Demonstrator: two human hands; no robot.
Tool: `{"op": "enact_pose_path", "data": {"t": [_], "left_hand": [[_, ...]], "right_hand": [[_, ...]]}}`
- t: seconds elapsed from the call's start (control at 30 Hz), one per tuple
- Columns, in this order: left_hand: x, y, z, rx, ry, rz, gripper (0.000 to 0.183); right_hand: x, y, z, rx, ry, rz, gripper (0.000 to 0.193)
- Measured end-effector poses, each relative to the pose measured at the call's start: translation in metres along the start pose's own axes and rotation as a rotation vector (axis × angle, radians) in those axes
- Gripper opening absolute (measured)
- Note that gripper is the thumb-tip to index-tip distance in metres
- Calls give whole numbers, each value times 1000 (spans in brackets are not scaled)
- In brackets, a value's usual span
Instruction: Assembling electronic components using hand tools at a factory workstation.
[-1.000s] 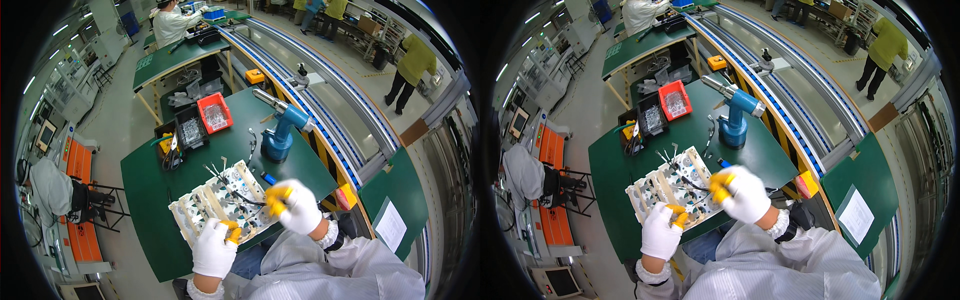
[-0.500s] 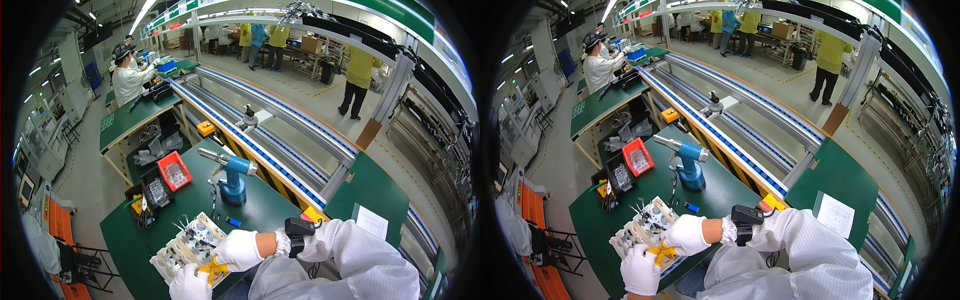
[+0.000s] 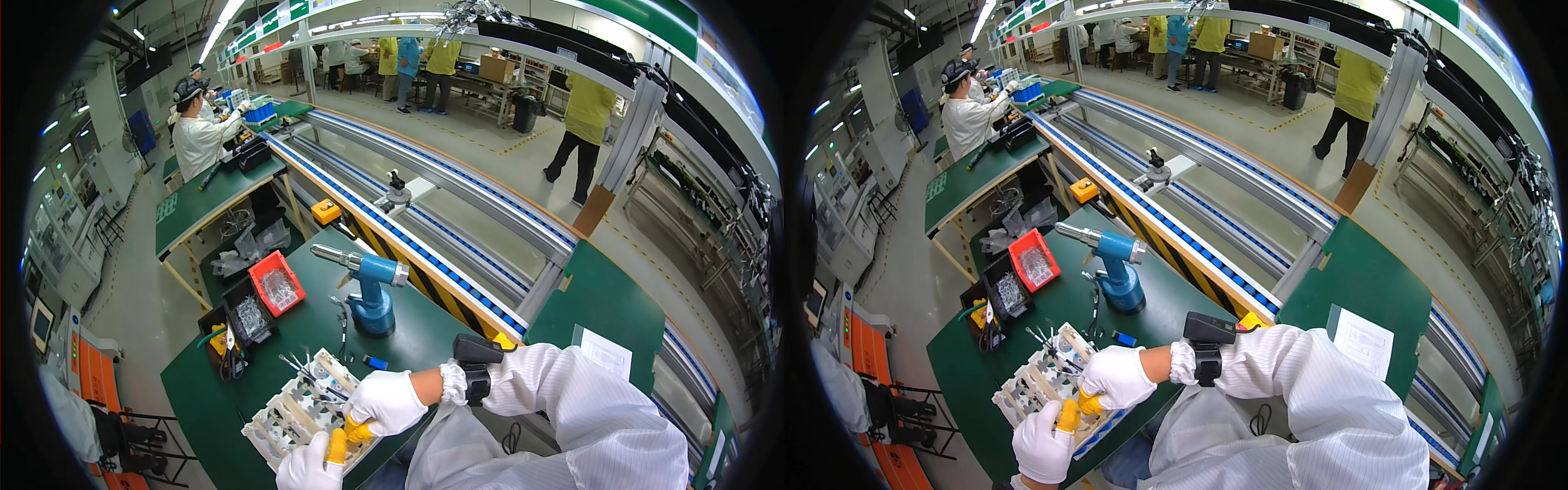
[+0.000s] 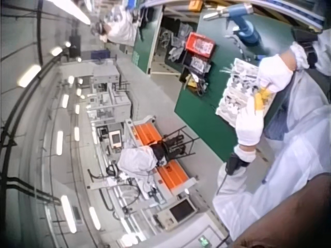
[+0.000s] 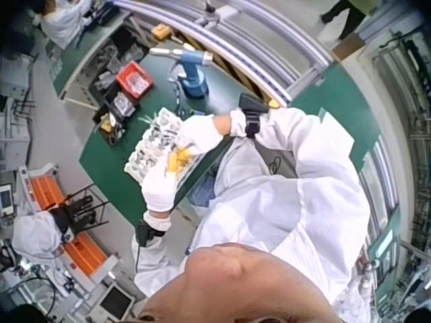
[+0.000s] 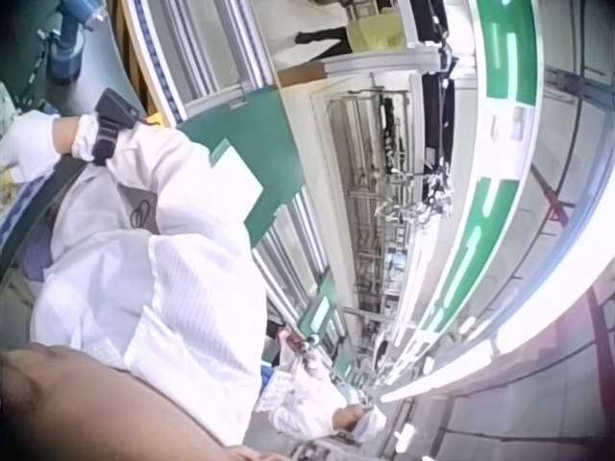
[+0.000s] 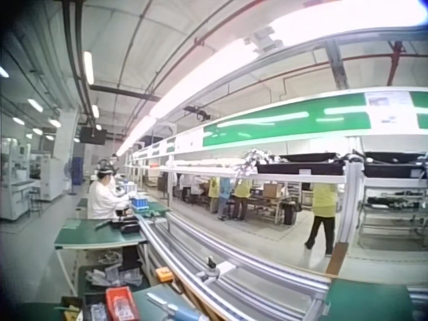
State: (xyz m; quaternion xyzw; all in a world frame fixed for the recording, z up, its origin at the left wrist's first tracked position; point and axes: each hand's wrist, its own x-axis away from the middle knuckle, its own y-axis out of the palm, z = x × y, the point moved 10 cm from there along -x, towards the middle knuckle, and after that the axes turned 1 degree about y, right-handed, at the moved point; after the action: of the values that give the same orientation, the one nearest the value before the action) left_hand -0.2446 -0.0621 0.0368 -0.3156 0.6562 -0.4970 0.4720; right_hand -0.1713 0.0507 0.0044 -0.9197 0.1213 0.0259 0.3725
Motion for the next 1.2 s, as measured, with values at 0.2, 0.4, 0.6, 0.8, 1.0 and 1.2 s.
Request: {"op": "enact_pose_path", "data": {"t": [0.2, 0.4, 0.6, 0.8, 1.0, 1.2], "left_hand": [[-9, 1, -1, 55, -16, 3, 32], [45, 95, -29, 1641, -1163, -280, 21], [28, 77, -36, 1403, -1004, -372, 17], [13, 26, -43, 320, -532, -61, 43], [30, 38, -58, 263, -649, -111, 84], [8, 33, -55, 313, -565, -149, 94]], "right_hand": [[4, -4, -18, 5, -103, 61, 18], [14, 14, -7, 281, 81, 127, 17], [21, -19, -20, 113, -10, 275, 10], [19, -6, -2, 138, 120, 196, 17], [15, 3, 2, 244, 124, 166, 21], [14, 5, 6, 174, 144, 93, 20]]}}
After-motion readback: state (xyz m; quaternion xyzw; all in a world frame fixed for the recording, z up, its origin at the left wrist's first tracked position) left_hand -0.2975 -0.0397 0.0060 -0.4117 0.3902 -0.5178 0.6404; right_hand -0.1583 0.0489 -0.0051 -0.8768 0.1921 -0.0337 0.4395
